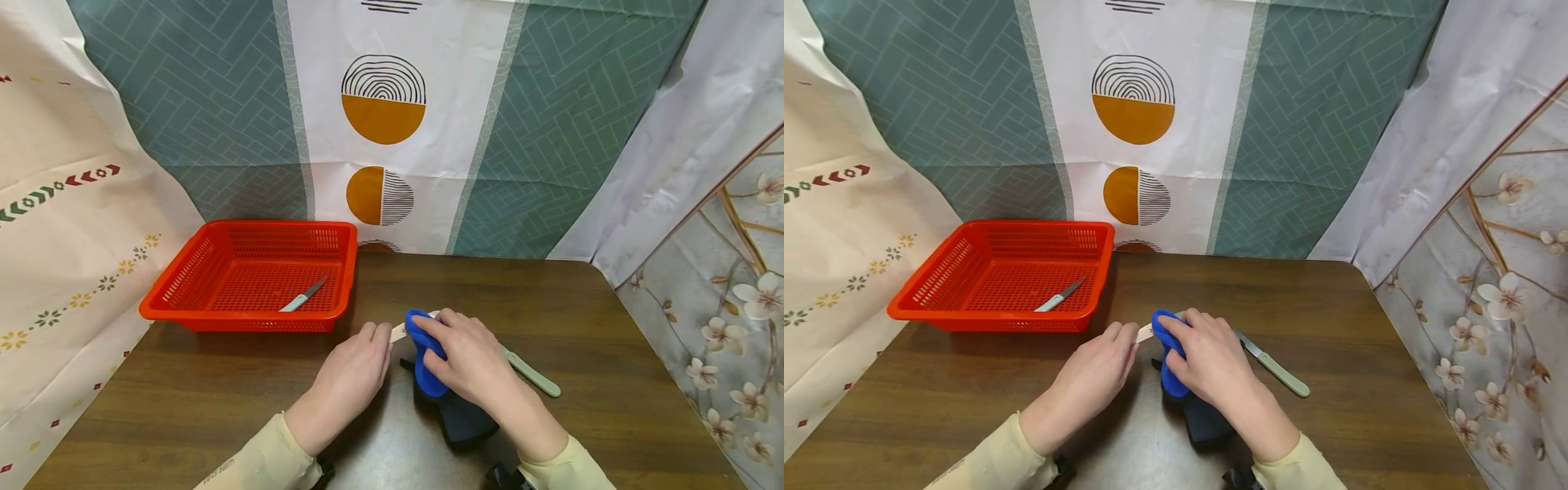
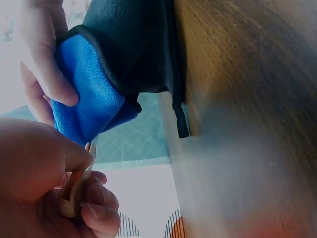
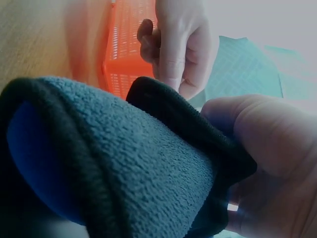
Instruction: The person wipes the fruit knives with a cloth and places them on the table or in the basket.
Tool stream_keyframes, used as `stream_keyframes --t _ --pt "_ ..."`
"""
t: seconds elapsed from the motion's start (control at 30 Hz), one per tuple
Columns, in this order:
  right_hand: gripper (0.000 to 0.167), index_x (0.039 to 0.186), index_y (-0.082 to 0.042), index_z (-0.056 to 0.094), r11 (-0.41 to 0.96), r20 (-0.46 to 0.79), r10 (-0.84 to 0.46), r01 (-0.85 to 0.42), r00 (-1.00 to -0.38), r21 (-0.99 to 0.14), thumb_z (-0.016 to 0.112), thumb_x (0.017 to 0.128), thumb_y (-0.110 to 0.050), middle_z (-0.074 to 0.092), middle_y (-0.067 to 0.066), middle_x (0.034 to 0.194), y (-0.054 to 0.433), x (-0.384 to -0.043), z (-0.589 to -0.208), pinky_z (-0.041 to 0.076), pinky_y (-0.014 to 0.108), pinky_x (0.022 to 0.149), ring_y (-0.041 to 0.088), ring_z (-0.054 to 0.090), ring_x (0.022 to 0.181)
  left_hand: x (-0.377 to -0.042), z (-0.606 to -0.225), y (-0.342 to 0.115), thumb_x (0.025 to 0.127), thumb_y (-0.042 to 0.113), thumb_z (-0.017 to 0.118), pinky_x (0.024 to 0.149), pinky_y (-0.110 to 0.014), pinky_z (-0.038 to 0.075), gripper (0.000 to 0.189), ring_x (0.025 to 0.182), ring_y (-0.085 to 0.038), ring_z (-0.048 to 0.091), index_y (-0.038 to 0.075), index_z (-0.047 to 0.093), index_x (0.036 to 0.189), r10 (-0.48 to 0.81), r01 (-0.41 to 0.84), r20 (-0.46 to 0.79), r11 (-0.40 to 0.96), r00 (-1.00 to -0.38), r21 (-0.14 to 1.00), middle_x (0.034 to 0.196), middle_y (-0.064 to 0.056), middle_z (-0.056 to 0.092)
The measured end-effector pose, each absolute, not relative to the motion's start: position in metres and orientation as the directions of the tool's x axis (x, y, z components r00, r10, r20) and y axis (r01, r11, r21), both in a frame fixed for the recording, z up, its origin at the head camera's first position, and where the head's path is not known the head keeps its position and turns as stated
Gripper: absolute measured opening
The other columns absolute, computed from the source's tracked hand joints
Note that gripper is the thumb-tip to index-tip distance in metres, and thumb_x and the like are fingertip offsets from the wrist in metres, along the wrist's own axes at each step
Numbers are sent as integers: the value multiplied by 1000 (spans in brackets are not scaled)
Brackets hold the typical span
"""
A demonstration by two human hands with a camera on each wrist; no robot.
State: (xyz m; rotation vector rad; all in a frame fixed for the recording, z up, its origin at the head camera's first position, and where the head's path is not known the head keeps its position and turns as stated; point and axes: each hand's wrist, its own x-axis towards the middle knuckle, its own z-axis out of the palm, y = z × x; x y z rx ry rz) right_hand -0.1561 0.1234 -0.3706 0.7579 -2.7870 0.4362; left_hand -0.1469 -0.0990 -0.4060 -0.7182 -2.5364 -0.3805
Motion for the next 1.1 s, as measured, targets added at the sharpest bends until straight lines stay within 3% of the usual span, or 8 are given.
stream_keyframes --t 0.2,0.7,1.1 --pt "52 147 -16 72 820 289 -474 -536 -832 -199 80 95 -19 71 11 125 121 -156 -372 55 53 96 31 70 104 -145 -406 -98 104 13 78 48 -30 46 22 58 -17 50 2 60 110 426 556 516 822 -743 123 83 -5 50" --pt "50 143 -16 75 827 343 -465 -539 -816 -162 79 93 -17 70 8 115 127 -158 -373 55 47 87 26 64 95 -143 -403 -97 104 12 77 50 -31 47 21 59 -18 51 1 61 112 432 570 520 811 -737 134 83 -5 51" --pt "49 142 -16 76 848 344 -419 -497 -840 -181 78 92 -16 68 6 109 138 -164 -373 54 44 81 24 61 92 -143 -406 -98 102 10 79 48 -31 46 22 57 -18 49 2 59 108 423 571 548 811 -721 125 81 -4 48"
